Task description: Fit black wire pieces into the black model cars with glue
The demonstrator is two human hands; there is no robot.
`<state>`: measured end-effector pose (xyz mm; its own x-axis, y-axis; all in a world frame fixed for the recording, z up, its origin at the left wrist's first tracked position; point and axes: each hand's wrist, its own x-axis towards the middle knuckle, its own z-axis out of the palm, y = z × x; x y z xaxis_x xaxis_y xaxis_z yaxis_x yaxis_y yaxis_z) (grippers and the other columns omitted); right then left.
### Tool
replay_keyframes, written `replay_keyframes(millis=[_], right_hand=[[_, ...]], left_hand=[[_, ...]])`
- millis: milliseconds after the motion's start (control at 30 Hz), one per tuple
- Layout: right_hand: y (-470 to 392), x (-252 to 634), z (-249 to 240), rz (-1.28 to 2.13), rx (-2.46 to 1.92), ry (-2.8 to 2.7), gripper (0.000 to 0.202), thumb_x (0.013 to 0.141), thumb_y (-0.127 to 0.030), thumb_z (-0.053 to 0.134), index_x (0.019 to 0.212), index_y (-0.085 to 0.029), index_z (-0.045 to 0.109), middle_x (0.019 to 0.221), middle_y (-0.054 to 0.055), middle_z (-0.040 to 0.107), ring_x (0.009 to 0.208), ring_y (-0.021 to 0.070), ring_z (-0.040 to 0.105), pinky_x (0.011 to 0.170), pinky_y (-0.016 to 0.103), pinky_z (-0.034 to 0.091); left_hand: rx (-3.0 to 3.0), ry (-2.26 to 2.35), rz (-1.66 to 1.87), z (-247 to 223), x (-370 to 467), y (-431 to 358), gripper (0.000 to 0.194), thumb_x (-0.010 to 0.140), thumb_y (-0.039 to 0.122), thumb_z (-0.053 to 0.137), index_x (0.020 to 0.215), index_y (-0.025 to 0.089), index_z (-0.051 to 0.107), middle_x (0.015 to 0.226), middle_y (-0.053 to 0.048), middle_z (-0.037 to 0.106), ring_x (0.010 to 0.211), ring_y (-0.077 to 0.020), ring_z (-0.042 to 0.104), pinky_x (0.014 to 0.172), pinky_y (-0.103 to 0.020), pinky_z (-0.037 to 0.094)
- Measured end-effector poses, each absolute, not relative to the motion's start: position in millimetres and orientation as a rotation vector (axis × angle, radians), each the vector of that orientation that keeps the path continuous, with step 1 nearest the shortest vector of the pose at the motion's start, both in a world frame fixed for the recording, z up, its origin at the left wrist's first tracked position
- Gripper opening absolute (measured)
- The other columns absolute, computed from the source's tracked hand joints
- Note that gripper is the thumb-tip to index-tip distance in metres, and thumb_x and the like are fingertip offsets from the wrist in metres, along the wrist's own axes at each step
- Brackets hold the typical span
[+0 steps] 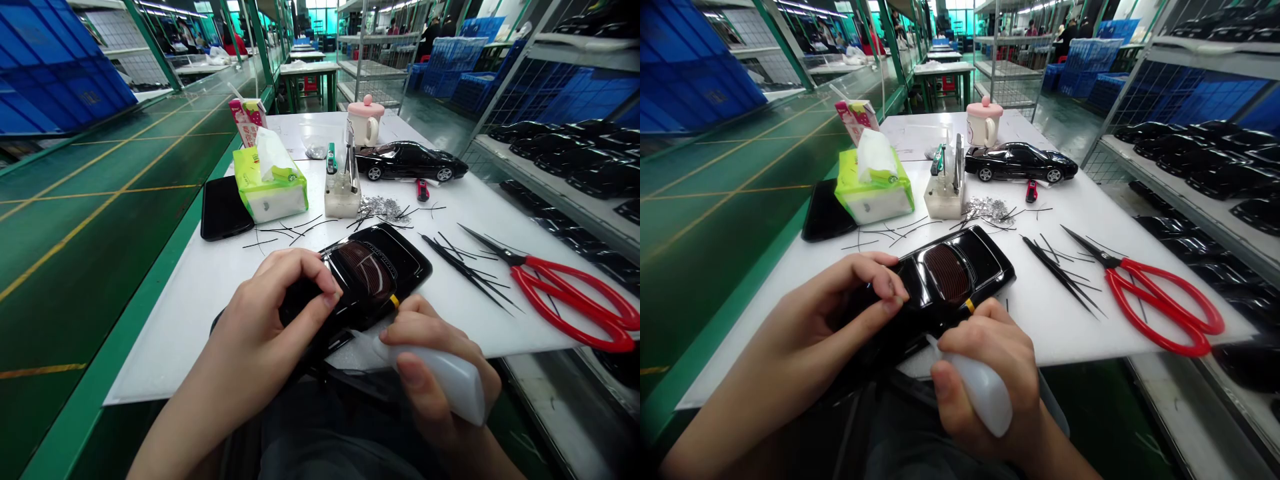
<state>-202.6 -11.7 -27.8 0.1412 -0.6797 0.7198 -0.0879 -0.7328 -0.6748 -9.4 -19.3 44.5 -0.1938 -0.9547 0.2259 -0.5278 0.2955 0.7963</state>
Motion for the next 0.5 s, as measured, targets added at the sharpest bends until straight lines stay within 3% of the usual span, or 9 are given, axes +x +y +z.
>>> replay_keyframes(millis=[233, 500], right_hand=[[-10.8, -202.9, -31.6, -1.629, -1.903, 0.754, 0.010, 0.091, -0.015, 0.056, 0.095, -0.021, 0.063, 0.069, -0.001, 0.059, 0.055, 0.0153, 0.046, 0.065, 0.037, 0.038], [-8.0, -214.1, -21.1, -1.815, -1.635, 0.802, 0.028, 0.103, -0.046, 0.047, 0.091, -0.027, 0.065, 0.064, 0.001, 0.057, 0.056, 0.0191, 0.053, 0.054, 0.033, 0.044]], left_hand=[[1.357, -1.824, -0.756, 44.7, -10.2, -19.4, 0.011, 0.097, 0.020, 0.055, 0.089, 0.026, 0.059, 0.096, 0.003, 0.063, 0.108, -0.0128, 0.060, 0.087, -0.022, 0.045], [1.406, -1.875, -0.676, 36.9, -1.1, -20.6, 0.010, 0.097, 0.030, 0.054, 0.090, 0.029, 0.059, 0.107, 0.003, 0.064, 0.100, -0.0121, 0.064, 0.079, -0.016, 0.050]])
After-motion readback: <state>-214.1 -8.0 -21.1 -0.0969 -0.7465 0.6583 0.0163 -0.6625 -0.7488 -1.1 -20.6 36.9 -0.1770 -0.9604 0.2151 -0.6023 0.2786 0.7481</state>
